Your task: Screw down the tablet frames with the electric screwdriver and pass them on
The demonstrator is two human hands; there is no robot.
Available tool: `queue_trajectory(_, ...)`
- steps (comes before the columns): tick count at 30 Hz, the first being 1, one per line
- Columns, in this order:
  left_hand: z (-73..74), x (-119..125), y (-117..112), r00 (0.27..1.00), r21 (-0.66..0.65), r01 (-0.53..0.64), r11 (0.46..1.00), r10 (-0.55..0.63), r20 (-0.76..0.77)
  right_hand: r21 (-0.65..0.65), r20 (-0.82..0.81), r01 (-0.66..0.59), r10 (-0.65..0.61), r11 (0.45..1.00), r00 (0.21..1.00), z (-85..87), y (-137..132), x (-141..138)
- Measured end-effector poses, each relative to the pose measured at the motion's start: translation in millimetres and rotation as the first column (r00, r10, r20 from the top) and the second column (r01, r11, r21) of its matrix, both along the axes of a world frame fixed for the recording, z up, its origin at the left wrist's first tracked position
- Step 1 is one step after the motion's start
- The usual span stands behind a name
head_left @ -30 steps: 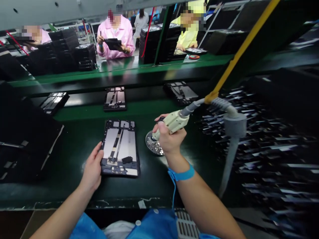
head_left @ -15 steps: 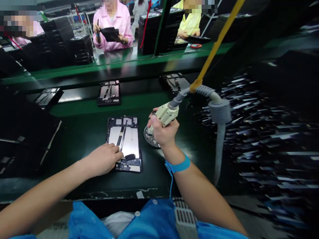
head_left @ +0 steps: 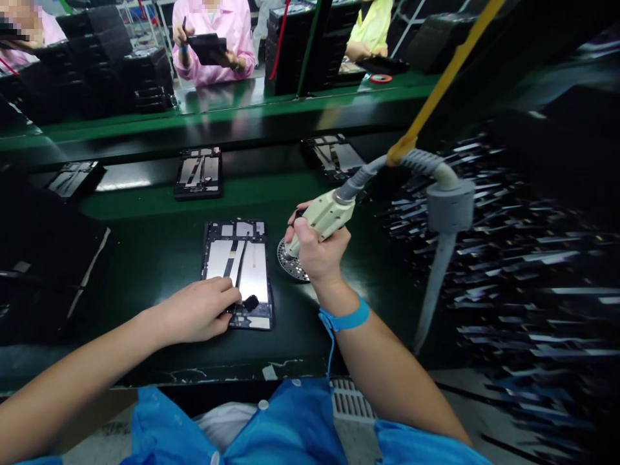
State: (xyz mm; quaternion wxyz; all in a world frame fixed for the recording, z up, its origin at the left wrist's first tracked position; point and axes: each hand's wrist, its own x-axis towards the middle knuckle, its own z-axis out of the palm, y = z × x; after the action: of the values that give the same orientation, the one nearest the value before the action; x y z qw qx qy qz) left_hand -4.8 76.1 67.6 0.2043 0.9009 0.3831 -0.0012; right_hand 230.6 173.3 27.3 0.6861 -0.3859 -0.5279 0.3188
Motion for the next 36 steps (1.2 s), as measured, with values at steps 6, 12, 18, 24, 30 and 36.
queue_trajectory(6,-26.7,-10,-23,0.963,0.095,0.023,0.995,-0.048,0.266,0.044,-0.013,-0.01,0.01,0.999,1.0,2.3,0,-2)
queue_trajectory(12,-58.4,-16,-38,0.926,0.344,0.008,0.939,-0.137,0.351,0.039,0.02,0.01,-0.011,0.999,1.0,4.0,0,-4)
queue_trajectory(18,-67.5,-19,-43,0.927,0.426,0.014,0.905,-0.172,0.334,0.046,0.03,0.005,-0.007,0.999,1.0,3.9,0,-3)
queue_trajectory(24,-74.8,-11,-54,0.939,0.427,-0.15,0.892,-0.007,0.345,0.037,0.023,0.007,-0.007,0.999,1.0,3.3,0,-4)
queue_trajectory(30,-90.2,-14,-60,0.899,0.359,-0.327,0.874,0.172,0.402,0.047,0.051,0.015,-0.018,0.999,0.999,-0.8,2,1)
queue_trajectory(36,-97.6,5,-18,0.875,0.361,-0.387,0.848,0.216,0.433,0.035,0.154,0.076,-0.08,0.996,0.985,-12.0,6,5)
